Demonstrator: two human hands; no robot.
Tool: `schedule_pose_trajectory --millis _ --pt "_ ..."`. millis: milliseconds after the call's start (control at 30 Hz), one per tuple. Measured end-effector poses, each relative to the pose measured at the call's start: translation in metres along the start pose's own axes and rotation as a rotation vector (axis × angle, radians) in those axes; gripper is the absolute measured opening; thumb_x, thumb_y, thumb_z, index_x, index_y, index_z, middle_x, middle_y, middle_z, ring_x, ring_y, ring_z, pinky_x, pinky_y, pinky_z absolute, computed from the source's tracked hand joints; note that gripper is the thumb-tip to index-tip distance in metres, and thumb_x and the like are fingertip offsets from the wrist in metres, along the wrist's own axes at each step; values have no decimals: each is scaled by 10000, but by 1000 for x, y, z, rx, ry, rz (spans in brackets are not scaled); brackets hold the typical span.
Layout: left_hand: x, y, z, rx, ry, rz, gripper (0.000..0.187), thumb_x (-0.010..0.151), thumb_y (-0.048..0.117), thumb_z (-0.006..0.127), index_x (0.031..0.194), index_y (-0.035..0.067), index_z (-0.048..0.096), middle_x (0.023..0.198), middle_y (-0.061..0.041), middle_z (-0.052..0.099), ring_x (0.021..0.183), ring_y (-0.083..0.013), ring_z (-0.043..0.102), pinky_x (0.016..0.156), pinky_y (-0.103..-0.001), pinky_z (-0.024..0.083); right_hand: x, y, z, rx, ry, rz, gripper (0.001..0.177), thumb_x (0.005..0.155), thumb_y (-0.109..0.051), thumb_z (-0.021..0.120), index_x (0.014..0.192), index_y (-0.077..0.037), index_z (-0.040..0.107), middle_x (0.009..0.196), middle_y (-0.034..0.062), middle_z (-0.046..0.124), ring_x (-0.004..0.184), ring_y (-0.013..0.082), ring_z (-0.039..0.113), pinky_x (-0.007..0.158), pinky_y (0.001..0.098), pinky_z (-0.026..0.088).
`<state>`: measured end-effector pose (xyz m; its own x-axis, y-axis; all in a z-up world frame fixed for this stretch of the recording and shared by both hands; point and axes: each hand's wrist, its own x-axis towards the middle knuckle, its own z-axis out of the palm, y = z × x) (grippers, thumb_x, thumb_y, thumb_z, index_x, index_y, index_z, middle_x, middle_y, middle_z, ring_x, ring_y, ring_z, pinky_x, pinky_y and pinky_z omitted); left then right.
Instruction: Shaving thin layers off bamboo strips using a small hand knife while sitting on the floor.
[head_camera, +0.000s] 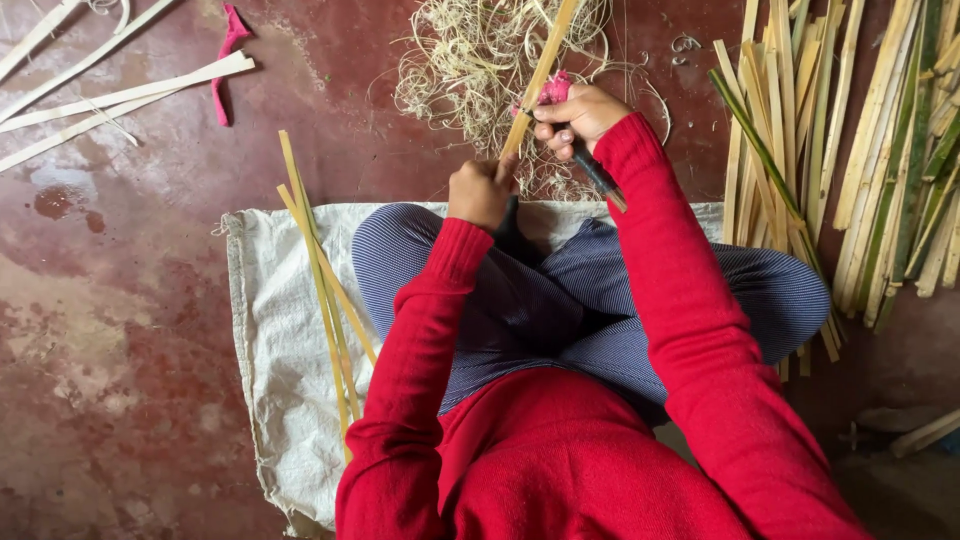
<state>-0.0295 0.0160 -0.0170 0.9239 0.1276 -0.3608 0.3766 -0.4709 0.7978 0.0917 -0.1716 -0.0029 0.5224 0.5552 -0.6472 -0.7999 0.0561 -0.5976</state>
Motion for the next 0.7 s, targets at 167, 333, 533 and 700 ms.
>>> schedule_pose_trajectory --millis 167,333,533,700 --pt "-33 -17 -24 -34 -191 63 365 1056 248 548 833 54 763 570 6 680 319 -62 453 306 -221 432 -3 -22 -48 89 14 -29 264 1065 -88 470 1245 -23 652 644 -36 549 422 35 391 339 188 339" --pt "-54 -10 -52 -442 -442 -217 298 1064 171 493 1134 -10 718 590 16 503 442 -78 445 385 -219 356 -32 -42 -45 78 221 -135 70 1068 -40 519 1081 -105 497 732 -5 562 465 29 427 387 171 374" --pt "-24 -5 -44 -972 -439 -247 317 1046 215 552 1253 26 701 880 -34 572 563 -106 554 459 -206 469 -32 -24 -6 266 27 -216 466 1001 -71 411 1453 -19 509 645 -51 520 456 35 385 377 179 330" --pt "-12 15 -41 -1114 -344 -310 278 975 130 491 1131 -43 641 954 -80 598 513 -107 442 403 -215 365 -43 3 28 175 -57 -162 378 1008 -40 468 1380 -54 533 669 -19 551 462 48 414 369 194 345"
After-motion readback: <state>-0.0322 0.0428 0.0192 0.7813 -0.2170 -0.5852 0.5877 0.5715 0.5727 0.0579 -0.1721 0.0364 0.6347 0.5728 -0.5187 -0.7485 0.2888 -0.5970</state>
